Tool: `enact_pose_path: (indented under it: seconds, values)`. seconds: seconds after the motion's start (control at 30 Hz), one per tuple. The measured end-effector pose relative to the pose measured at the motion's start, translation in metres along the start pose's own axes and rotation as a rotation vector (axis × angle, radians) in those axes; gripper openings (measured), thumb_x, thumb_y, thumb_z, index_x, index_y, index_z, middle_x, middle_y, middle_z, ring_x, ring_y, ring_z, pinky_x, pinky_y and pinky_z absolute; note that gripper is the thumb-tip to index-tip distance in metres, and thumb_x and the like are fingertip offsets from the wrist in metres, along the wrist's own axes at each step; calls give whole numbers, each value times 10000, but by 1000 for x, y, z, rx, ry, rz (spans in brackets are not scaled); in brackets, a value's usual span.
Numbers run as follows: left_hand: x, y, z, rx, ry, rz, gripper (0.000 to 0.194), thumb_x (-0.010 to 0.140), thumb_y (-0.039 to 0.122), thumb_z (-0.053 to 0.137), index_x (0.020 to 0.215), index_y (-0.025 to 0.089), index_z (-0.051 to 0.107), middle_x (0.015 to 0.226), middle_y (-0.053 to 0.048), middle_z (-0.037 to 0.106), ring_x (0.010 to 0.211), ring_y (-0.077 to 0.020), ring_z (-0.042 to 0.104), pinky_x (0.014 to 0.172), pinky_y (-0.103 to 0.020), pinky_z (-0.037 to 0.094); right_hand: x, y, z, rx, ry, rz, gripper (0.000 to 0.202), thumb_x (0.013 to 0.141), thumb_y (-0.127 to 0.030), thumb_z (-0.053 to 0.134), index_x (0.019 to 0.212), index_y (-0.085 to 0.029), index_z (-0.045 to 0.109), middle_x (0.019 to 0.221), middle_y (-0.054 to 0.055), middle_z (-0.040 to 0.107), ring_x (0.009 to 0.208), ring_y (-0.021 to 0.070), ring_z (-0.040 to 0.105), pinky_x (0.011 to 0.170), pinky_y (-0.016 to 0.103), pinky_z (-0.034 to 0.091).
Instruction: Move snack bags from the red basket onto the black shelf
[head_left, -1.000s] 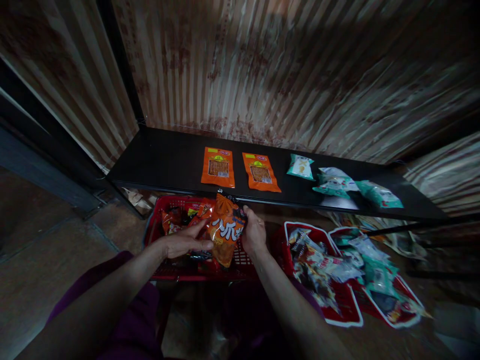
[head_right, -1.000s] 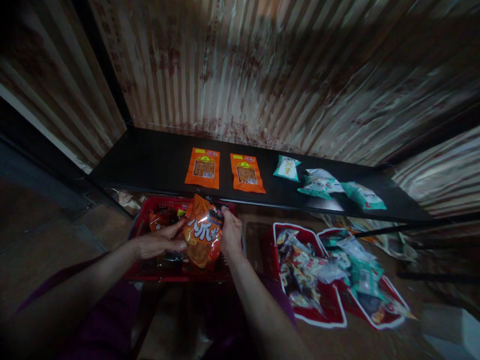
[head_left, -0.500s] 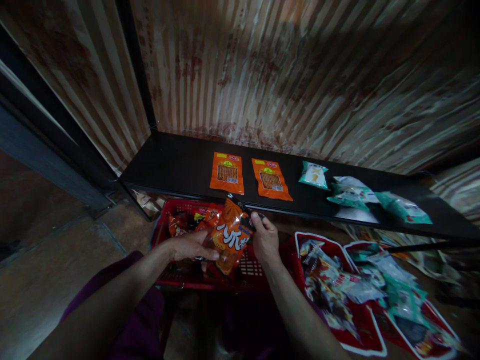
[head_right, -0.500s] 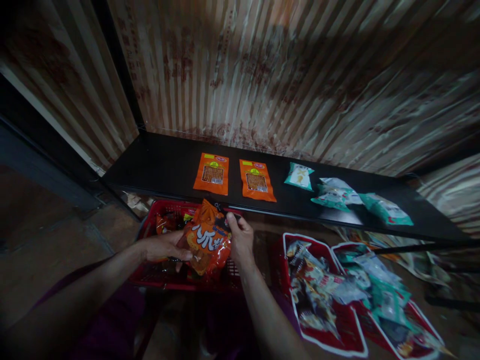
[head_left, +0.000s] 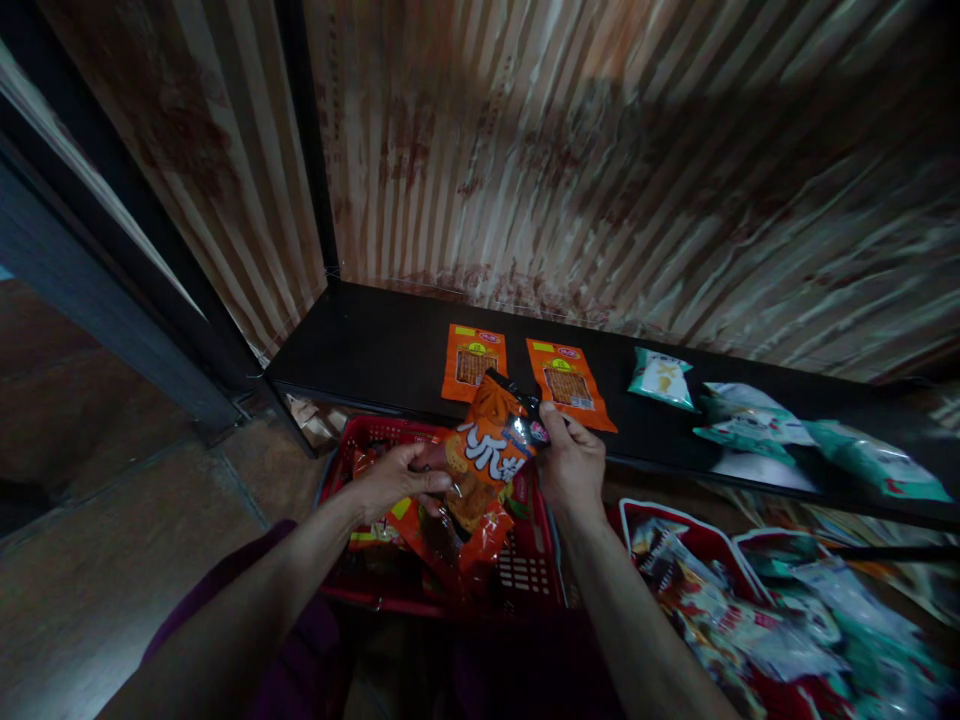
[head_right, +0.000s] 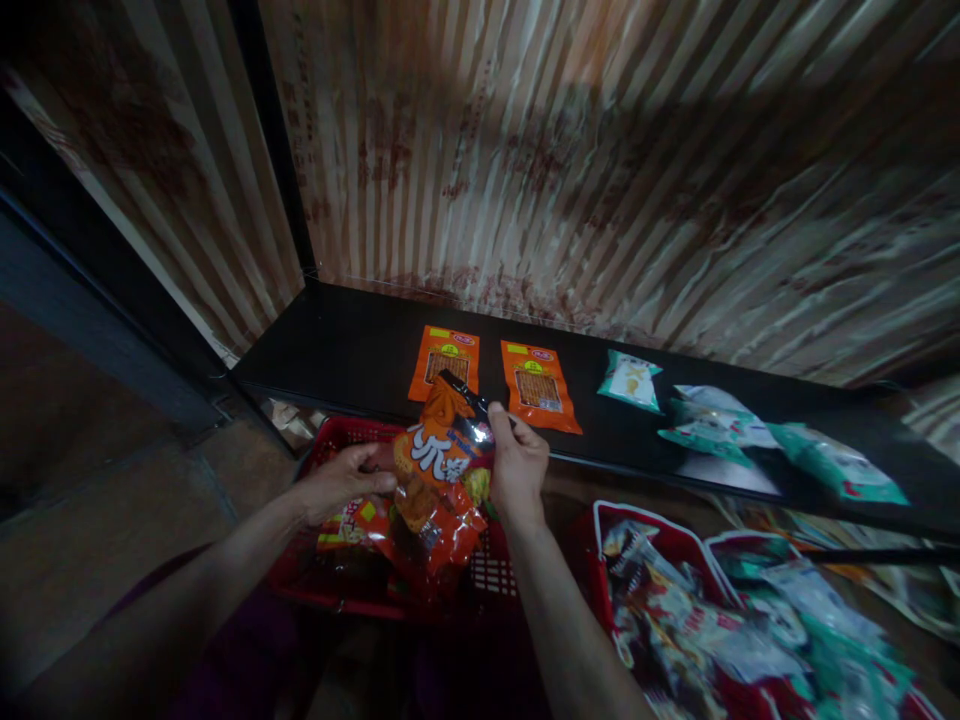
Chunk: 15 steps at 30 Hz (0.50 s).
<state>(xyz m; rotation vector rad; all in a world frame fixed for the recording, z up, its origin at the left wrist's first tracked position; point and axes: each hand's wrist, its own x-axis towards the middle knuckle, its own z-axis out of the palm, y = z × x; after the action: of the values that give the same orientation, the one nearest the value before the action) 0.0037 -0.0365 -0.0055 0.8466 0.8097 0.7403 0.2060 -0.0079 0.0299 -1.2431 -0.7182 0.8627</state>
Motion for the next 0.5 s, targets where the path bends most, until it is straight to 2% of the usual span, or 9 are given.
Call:
enact_pose_path:
  seconds: [0.13,0.27,0.37,0.5]
  values:
    - [7,24,-13,-67,226,192,338,649,324,777,911,163,636,848,-28,650,641,-116,619,560,-234,510,31,-19,47,-6,-168,-137,346,626,-470,741,550,-169,588,489,-59,523,453,68,421,445,203,322]
    - [21,50,-28,-133,320,348,351,618,308,796,899,164,643,880,-16,614,742,-141,626,593,-259,558,57,-25,97,15,-298,-180,341,660,-511,694,624,-182,614,535,-57,550,506,86,474,497,214,378]
    - [33,69,-45,-143,379,395,360,612,286,797,915,158,648,910,-28,608,761,-143,619,582,-260,568,70,-21,129,41,-358,-147,329,661,-499,695,700,-180,628,621,-46,607,565,95,529,553,224,432]
    - [46,88,-76,-85,459,413,353,615,275,792,916,153,654,865,-28,590,744,-136,608,535,-235,557,80,-3,163,43,-415,-63,349,646,-476,712,803,-180,615,726,-32,639,644,103,575,576,221,462]
